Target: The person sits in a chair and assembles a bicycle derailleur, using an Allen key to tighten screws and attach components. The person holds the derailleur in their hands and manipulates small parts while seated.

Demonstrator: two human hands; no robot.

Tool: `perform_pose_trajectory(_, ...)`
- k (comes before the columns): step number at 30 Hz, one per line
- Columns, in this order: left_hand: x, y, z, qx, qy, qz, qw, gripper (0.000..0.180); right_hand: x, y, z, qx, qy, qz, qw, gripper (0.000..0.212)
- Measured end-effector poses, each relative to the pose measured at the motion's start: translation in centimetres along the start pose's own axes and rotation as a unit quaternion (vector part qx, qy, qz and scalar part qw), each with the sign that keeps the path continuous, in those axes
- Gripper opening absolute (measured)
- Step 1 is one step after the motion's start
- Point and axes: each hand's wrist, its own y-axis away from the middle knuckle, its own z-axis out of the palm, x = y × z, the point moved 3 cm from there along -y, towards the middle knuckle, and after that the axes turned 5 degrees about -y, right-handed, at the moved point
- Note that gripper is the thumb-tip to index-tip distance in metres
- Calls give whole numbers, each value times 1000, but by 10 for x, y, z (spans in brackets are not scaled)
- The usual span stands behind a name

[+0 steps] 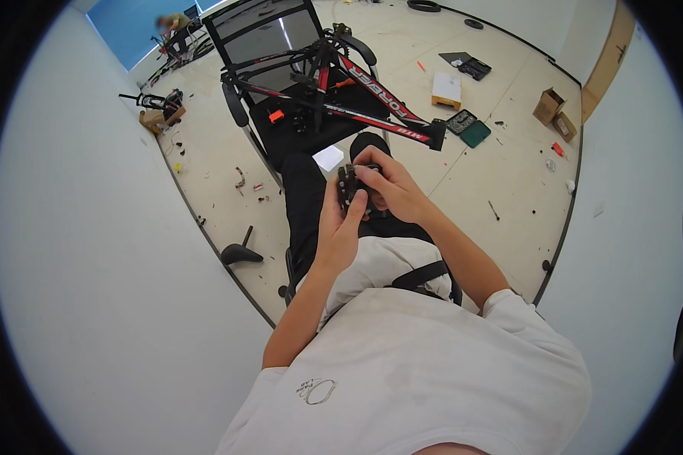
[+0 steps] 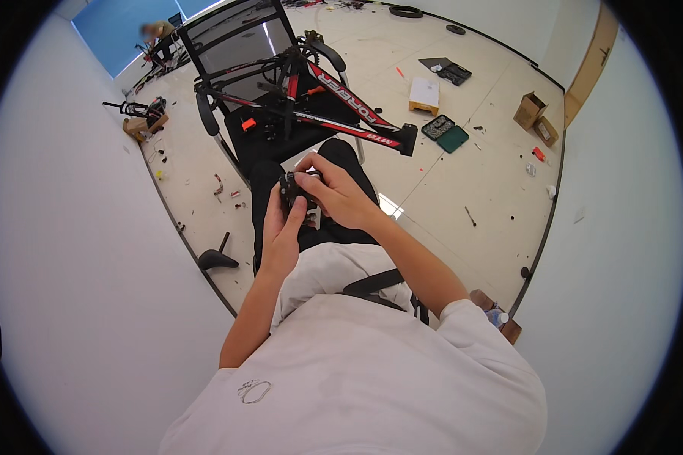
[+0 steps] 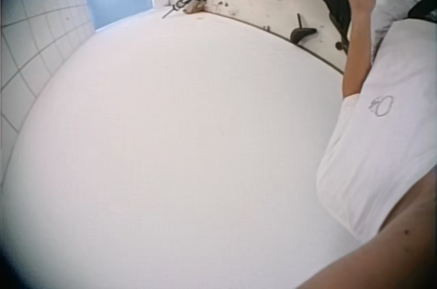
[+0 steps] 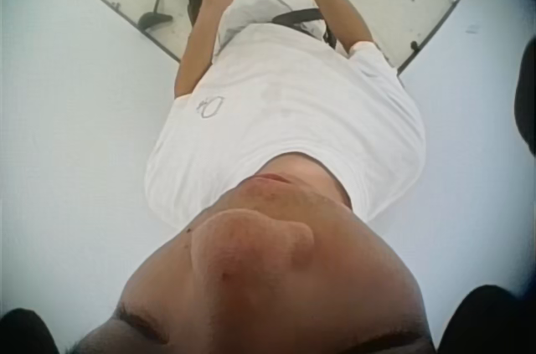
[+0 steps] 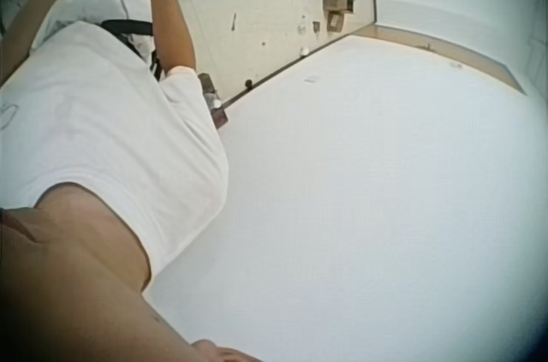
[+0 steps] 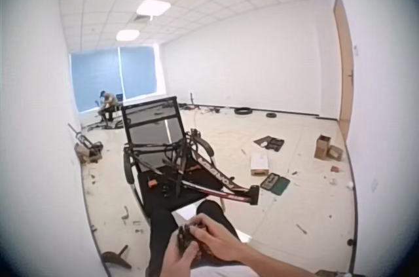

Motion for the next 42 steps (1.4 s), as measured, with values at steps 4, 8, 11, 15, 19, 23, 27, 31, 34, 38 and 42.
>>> perform_pose_trajectory(4, -2, 3, 0, -15, -33, 7, 999, 33, -2, 1, -5, -16, 44, -12, 999, 20)
perform_pose_trajectory(8, 3, 3, -2, -31, -102, 46, 993, 33, -8, 4, -5, -22, 75, -20, 997, 23)
perform_pose_trajectory(11, 3, 2, -3, -31, -145, 63, 987, 32, -5, 5, -6, -34, 53, 8, 998, 28)
perform_pose_trajectory(15, 4, 0, -7, -10, -283, 160, 946, 32, -11, 7, 2, -47, 29, 99, 994, 36)
perform_pose_trajectory(19, 12, -2, -14, -42, -360, 168, 917, 36, -4, 9, 0, -74, -23, 194, 978, 42)
perform_pose_trajectory(23, 12, -4, -21, -81, -355, 146, 920, 42, 4, 9, -5, -112, -68, 249, 960, 50)
perform_pose_trajectory(27, 9, -2, -25, -68, -353, 166, 918, 45, 10, 12, -2, -141, -88, 246, 955, 58)
perform_pose_trajectory(31, 5, -7, -28, -40, -319, 172, 931, 41, 9, 15, -2, -114, -113, 271, 949, 59)
perform_pose_trajectory(34, 4, -8, -32, -24, -273, 115, 955, 38, 0, 14, 2, -125, -134, 230, 956, 53)
perform_pose_trajectory(38, -13, -12, -40, 16, -163, 69, 984, 33, -1, 14, 1, -159, -159, 146, 963, 38)
perform_pose_trajectory(42, -14, -10, -40, 56, 9, -84, 995, 25, -4, 15, 4, -203, -134, 22, 970, 33)
